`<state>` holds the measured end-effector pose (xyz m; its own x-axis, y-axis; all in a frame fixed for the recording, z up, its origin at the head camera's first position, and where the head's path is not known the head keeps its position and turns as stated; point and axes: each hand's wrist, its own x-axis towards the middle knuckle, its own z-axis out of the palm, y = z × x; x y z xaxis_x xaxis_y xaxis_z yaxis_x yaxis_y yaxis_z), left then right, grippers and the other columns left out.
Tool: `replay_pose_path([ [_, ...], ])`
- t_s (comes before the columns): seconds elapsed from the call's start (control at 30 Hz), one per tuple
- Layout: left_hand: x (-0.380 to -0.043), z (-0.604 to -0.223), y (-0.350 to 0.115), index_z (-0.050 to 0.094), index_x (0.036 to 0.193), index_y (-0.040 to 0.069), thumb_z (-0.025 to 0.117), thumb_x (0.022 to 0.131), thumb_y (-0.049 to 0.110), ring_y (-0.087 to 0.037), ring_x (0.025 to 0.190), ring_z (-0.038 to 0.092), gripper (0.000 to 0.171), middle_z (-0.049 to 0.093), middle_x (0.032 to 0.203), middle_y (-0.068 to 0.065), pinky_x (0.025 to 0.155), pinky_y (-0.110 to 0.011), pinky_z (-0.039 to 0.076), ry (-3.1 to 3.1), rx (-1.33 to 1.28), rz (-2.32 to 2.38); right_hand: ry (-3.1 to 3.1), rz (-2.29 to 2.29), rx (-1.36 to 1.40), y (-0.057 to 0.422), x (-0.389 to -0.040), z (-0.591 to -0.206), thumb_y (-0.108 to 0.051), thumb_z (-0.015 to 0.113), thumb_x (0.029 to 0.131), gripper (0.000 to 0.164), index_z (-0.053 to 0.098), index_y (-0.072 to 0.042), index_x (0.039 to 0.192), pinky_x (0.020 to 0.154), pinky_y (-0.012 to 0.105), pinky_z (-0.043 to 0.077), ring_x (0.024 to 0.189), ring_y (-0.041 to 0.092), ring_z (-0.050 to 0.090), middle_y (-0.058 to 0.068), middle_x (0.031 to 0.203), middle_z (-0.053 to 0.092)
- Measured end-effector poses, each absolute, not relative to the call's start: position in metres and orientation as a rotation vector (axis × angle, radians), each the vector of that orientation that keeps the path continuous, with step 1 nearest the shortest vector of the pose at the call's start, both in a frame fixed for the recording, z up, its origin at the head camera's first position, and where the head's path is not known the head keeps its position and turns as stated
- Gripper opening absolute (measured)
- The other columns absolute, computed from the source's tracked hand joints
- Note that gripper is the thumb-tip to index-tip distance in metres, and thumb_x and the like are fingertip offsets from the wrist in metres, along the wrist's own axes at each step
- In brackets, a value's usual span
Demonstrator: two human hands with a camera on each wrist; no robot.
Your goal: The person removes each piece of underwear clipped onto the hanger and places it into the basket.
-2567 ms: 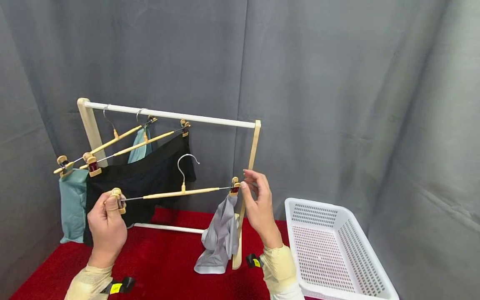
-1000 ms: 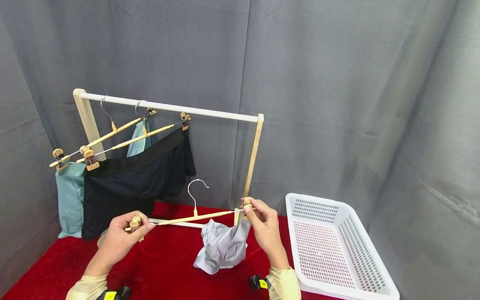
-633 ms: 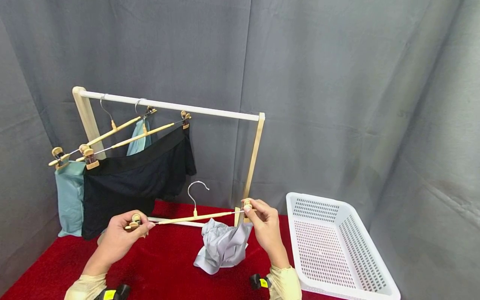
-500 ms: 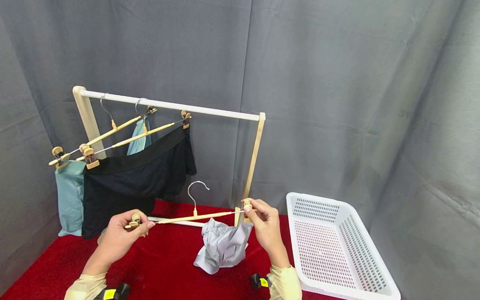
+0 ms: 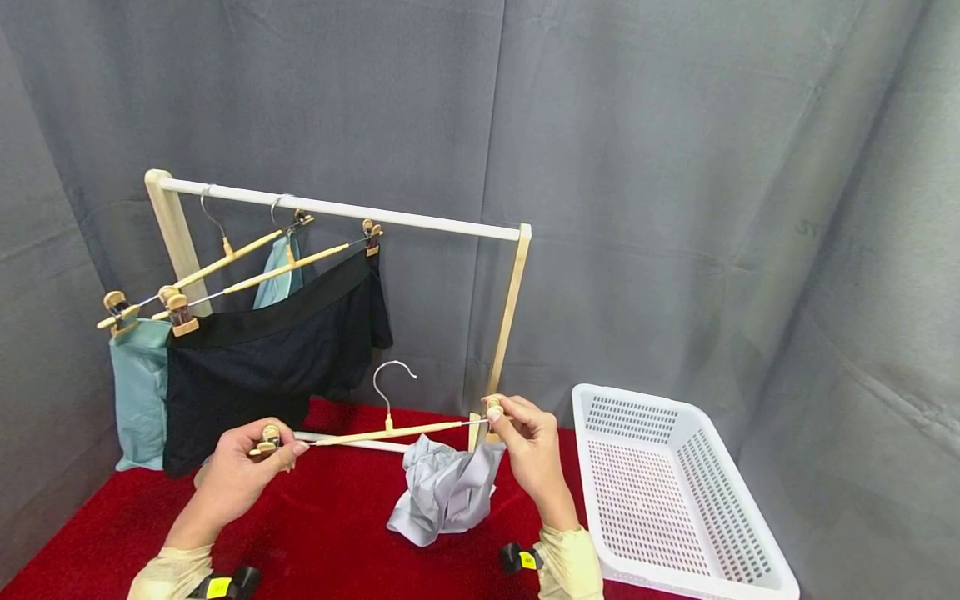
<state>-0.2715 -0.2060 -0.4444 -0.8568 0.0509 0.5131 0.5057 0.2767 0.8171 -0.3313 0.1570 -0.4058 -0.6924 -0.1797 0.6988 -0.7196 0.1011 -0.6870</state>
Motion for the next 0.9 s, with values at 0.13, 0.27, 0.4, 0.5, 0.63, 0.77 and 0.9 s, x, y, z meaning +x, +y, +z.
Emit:
replay_pose_path([
  [0.13,-0.2707,-0.4437,-0.2066,0.058,0.087,0.017,0.067,0.082,0.03,-0.019,0.059,0.047,0.017,0.054,0.069,-0.003,0.052,-0.031,0.045,-2.174,-0.496,-1.599,-1.955,1.614,0.866,0.1575,-0.3328,-0.4073,-0.002,0.057,0.086,0.02,0.064,0.005,0.103,0.051,0.029,0.04,0.065,0.016,0.053,0.02,0.084,0.061],
  [0.27,-0.269,-0.4427,-0.2063,0.058,0.087,0.015,0.067,0.081,0.031,-0.019,0.06,0.047,0.018,0.054,0.07,-0.004,0.053,-0.031,0.044,-2.179,-0.462,-1.615,-1.948,1.598,0.884,0.1576,-0.3338,-0.409,0.002,0.057,0.085,0.019,0.063,0.007,0.101,0.048,0.033,0.037,0.063,0.015,0.051,0.015,0.081,0.061],
  [0.4,-0.2674,-0.4421,-0.2057,0.058,0.087,0.014,0.067,0.081,0.031,-0.019,0.061,0.046,0.02,0.054,0.07,-0.005,0.053,-0.031,0.044,-2.183,-0.438,-1.624,-1.932,1.597,0.9,0.1572,-0.3341,-0.4097,0.003,0.057,0.084,0.018,0.063,0.009,0.1,0.046,0.034,0.036,0.062,0.014,0.051,0.008,0.082,0.062],
  [0.5,-0.2671,-0.4419,-0.2056,0.058,0.088,0.014,0.067,0.081,0.03,-0.019,0.061,0.047,0.019,0.054,0.071,-0.004,0.053,-0.03,0.044,-2.189,-0.431,-1.628,-1.92,1.605,0.905,0.1566,-0.3333,-0.4089,0.002,0.057,0.085,0.019,0.063,0.009,0.101,0.048,0.029,0.039,0.064,0.013,0.052,0.011,0.084,0.063],
  [0.63,-0.2679,-0.4417,-0.2054,0.058,0.087,0.014,0.067,0.081,0.027,-0.019,0.06,0.047,0.018,0.054,0.07,-0.005,0.053,-0.03,0.044,-2.199,-0.411,-1.633,-1.907,1.617,0.912,0.1562,-0.3332,-0.4087,-0.001,0.057,0.085,0.019,0.064,0.008,0.102,0.059,0.023,0.045,0.071,0.014,0.055,0.014,0.089,0.064],
  [0.77,-0.2676,-0.4415,-0.2048,0.058,0.087,0.014,0.068,0.081,0.027,-0.02,0.06,0.046,0.017,0.054,0.069,-0.006,0.053,-0.031,0.044,-2.191,-0.394,-1.644,-1.923,1.618,0.9,0.1573,-0.334,-0.4097,-0.003,0.057,0.086,0.02,0.064,0.006,0.103,0.064,0.023,0.046,0.077,0.015,0.056,0.011,0.092,0.065],
  [0.9,-0.2667,-0.4412,-0.2044,0.058,0.087,0.014,0.068,0.081,0.029,-0.02,0.059,0.045,0.019,0.053,0.07,-0.005,0.052,-0.031,0.043,-2.181,-0.405,-1.651,-1.945,1.626,0.906,0.158,-0.3328,-0.4096,-0.004,0.056,0.087,0.023,0.062,0.007,0.106,0.066,0.024,0.049,0.076,0.019,0.058,0.012,0.093,0.064],
])
